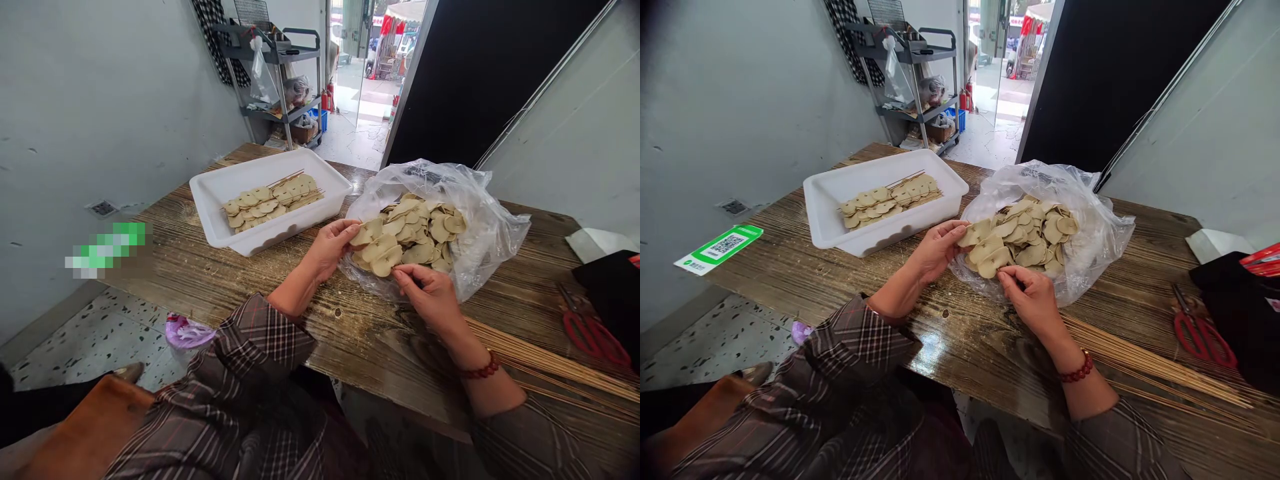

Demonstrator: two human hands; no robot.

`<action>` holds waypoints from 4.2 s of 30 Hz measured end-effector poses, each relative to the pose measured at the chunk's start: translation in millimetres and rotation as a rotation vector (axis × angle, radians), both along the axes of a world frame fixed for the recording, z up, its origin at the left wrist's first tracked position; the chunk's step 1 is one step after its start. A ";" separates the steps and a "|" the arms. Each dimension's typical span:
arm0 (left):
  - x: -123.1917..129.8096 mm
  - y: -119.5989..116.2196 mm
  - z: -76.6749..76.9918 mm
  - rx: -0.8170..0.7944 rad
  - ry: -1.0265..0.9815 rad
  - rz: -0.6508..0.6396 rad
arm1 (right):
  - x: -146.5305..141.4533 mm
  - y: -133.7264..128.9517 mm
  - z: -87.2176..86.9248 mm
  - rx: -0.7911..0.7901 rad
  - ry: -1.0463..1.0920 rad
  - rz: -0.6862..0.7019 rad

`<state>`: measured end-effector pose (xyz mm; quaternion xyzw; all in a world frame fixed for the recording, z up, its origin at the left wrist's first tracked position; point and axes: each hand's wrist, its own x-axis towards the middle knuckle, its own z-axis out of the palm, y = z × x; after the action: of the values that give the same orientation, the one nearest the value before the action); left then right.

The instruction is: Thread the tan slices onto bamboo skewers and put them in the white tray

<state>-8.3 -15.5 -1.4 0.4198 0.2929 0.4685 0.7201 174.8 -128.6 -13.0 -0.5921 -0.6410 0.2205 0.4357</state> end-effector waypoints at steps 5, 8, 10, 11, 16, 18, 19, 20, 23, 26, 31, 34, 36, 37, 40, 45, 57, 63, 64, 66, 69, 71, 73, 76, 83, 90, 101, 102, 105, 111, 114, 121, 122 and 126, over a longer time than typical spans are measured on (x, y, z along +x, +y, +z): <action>4.5 -6.4 1.9 -0.102 -0.099 -0.158 | -1.1 0.1 -3.1 -0.008 0.002 0.018; 5.5 -8.1 2.6 -0.107 -0.125 -0.179 | -2.3 0.2 -3.3 -0.001 0.001 0.027; 4.5 -7.1 2.9 -0.113 -0.129 -0.146 | -2.9 0.3 -3.5 0.010 0.000 0.029; 3.8 -6.2 3.0 -0.115 -0.131 -0.124 | -3.2 0.3 -3.8 0.017 -0.005 0.028; 3.3 -4.7 3.5 -0.114 -0.125 -0.088 | -3.9 0.5 -6.4 0.044 -0.044 0.014; 4.6 -6.1 3.7 -0.115 -0.113 -0.091 | -4.3 0.5 -6.8 0.049 -0.051 0.004; 5.3 -7.0 3.8 -0.116 -0.108 -0.091 | -4.6 0.5 -6.7 0.051 -0.053 -0.001; 6.0 -7.8 3.9 -0.117 -0.104 -0.090 | -4.9 0.6 -6.5 0.051 -0.054 -0.003; 7.5 -9.6 3.7 -0.121 -0.094 -0.088 | -6.0 0.7 -5.6 0.058 -0.059 -0.005; 8.7 -11.1 3.4 -0.126 -0.091 -0.092 | -6.6 1.1 -5.8 0.069 -0.057 -0.011; 10.7 -13.8 3.1 -0.121 -0.087 -0.110 | -6.7 1.6 -8.1 0.063 -0.046 -0.022; 11.3 -13.8 1.9 -0.117 -0.072 -0.103 | -6.8 1.8 -9.5 0.051 -0.034 -0.024; 11.6 -13.1 0.8 -0.113 -0.071 -0.103 | -6.9 2.1 -9.9 0.045 -0.024 -0.018; 11.6 -12.6 0.2 -0.112 -0.072 -0.106 | -6.9 2.3 -9.8 0.043 -0.020 -0.016; 11.6 -11.4 -0.5 -0.112 -0.086 -0.132 | -5.8 2.6 -7.7 0.038 -0.018 -0.031; 7.5 -8.9 4.0 -0.176 -0.095 -0.145 | 1.4 2.4 1.4 0.055 0.014 -0.137; 0.5 3.3 -3.9 0.538 0.608 0.181 | 11.1 2.3 14.4 0.109 0.162 -0.296; -4.4 7.6 -9.4 1.054 1.173 0.224 | 8.7 1.7 15.9 0.126 0.132 -0.280; -5.9 8.8 -9.9 1.075 1.221 0.227 | 8.1 1.5 15.9 0.132 0.123 -0.273; -8.0 10.5 -10.9 1.106 1.291 0.234 | 7.1 1.4 15.8 0.142 0.104 -0.267; -8.8 10.5 -11.6 1.151 1.353 0.247 | 6.1 1.6 15.7 0.150 0.081 -0.267; -8.5 9.1 -11.8 1.183 1.392 0.248 | 5.9 1.8 15.6 0.142 0.080 -0.270; -8.4 7.6 -12.0 1.219 1.428 0.233 | 6.1 2.0 15.5 0.132 0.083 -0.272; -8.9 6.9 -13.2 1.263 1.436 0.195 | 6.8 2.3 15.2 0.125 0.076 -0.274; -7.8 7.6 -16.9 1.304 1.402 0.173 | 6.7 2.4 13.7 0.123 0.061 -0.258; -5.2 1.6 -11.8 1.305 1.436 0.183 | 6.0 2.0 13.3 0.108 0.067 -0.245; -5.1 7.2 -9.5 0.995 1.106 0.135 | 5.2 2.0 14.0 0.112 0.085 -0.256; -5.4 8.3 -9.2 0.928 1.029 0.136 | 5.2 2.0 13.9 0.115 0.086 -0.253; -7.9 11.0 -7.2 0.676 0.750 0.132 | 4.9 1.5 14.0 0.119 0.092 -0.241; -14.7 15.6 -0.1 0.230 0.228 0.153 | 4.4 -0.8 13.3 0.097 0.050 -0.153; -16.7 17.7 3.0 0.144 0.140 0.206 | 3.6 -1.7 10.6 0.060 0.039 -0.068; -20.0 21.7 4.4 0.074 0.086 0.311 | 1.1 -1.9 6.1 0.017 0.000 0.065; -20.1 22.0 4.3 0.077 0.082 0.312 | 1.0 -2.0 5.8 0.015 -0.010 0.075; -19.2 21.6 5.2 0.077 0.075 0.317 | 0.8 -2.5 4.1 0.011 -0.037 0.095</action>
<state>-27.5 6.1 3.8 0.4127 0.3640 0.5712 0.6090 175.5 -131.1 -9.0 -0.5627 -0.6774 0.2266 0.4161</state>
